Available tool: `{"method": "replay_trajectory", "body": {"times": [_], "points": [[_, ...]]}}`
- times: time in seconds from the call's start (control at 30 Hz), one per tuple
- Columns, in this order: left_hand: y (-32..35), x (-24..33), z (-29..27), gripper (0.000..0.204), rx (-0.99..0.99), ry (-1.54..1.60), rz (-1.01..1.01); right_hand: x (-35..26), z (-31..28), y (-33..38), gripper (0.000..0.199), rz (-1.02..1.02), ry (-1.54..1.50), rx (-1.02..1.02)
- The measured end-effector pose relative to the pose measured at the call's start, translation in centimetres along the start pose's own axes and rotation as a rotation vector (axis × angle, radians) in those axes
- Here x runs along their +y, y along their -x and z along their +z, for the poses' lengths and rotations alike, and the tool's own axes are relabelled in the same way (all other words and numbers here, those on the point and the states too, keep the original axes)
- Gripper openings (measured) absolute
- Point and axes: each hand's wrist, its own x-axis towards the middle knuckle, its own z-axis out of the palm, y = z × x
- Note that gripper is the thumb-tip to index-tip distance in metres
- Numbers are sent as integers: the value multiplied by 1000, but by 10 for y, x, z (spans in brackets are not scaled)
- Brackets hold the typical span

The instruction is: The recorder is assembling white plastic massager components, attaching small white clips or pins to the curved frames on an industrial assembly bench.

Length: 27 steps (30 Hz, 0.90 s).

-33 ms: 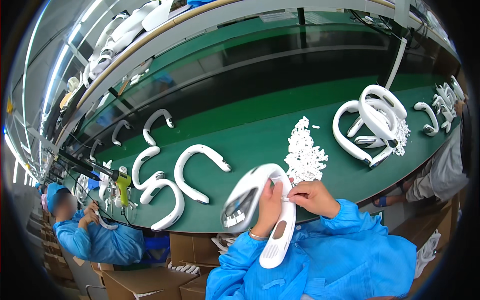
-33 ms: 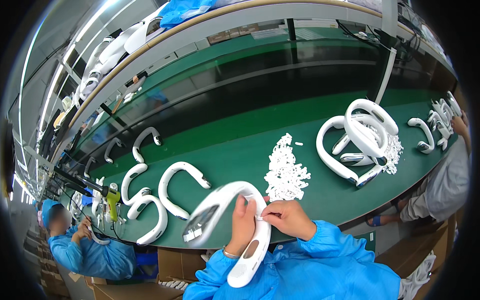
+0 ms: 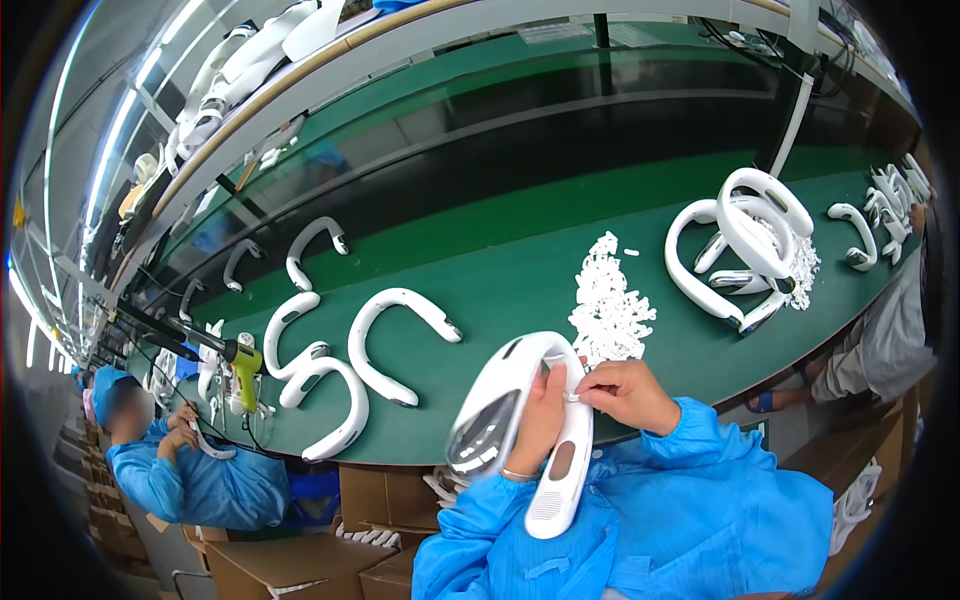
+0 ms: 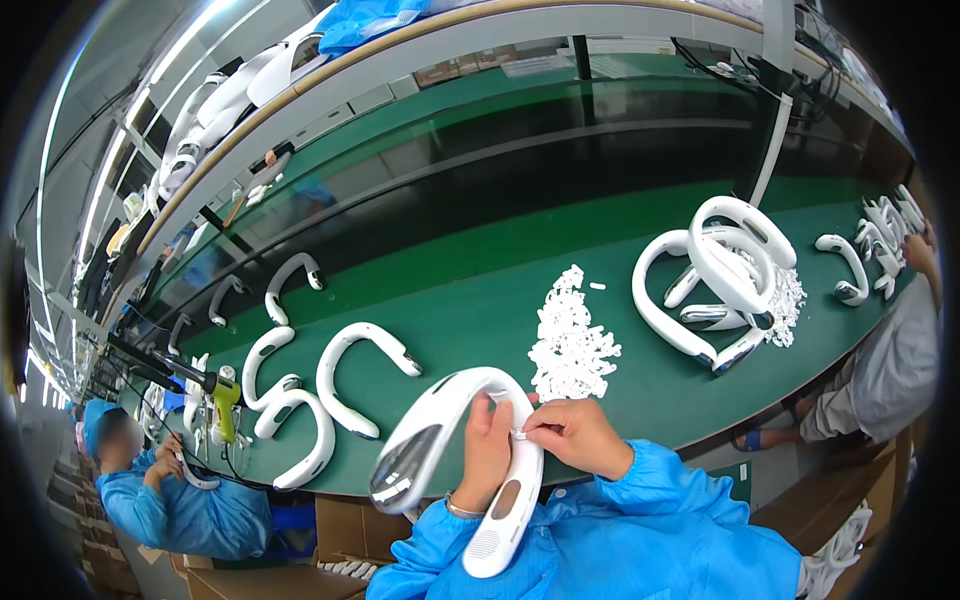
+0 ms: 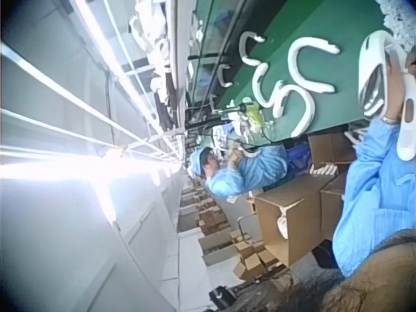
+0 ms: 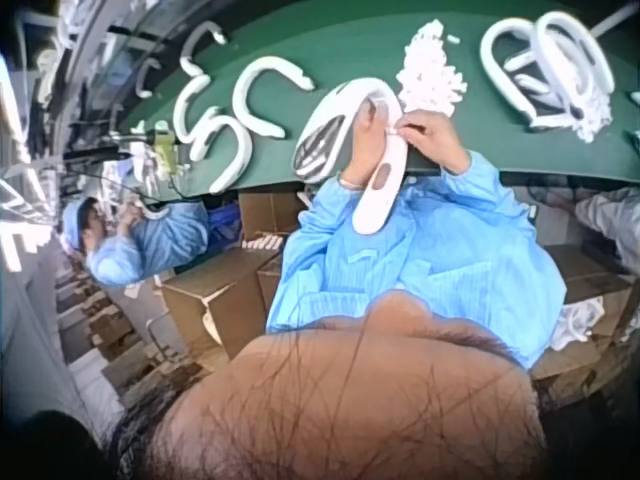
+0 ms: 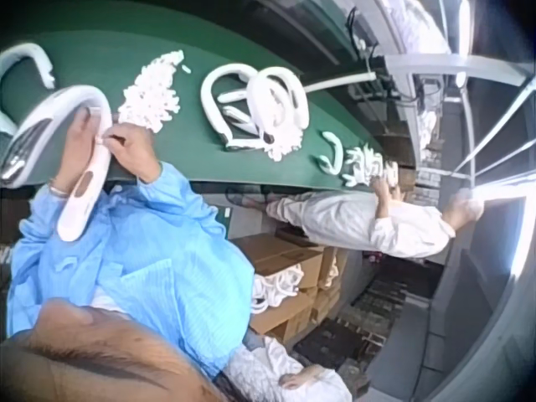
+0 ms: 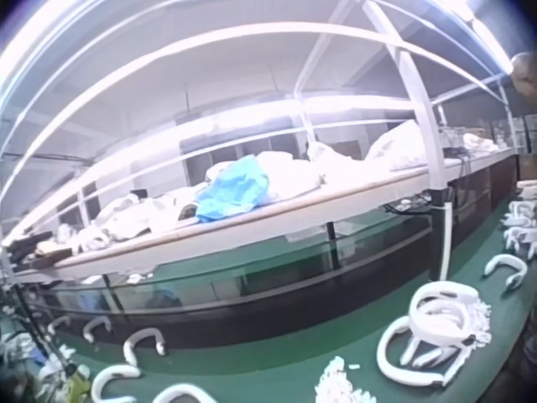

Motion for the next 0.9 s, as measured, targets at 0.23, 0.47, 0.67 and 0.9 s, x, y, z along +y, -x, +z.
{"method": "replay_trajectory", "body": {"times": [0.23,0.47,0.67,0.9], "points": [[6,-9,-15,30,-41,-256,179,-5,-6,2,12,242,-201,-13],[9,-20,-12,32,-86,-22,-8,30,-1,7,22,461,-834,58],[18,-26,-15,48,-216,114,-40,10,-8,18,19,210,-218,-4],[20,-9,-7,59,-288,11,15,-17,-18,8,31,167,-256,41]]}}
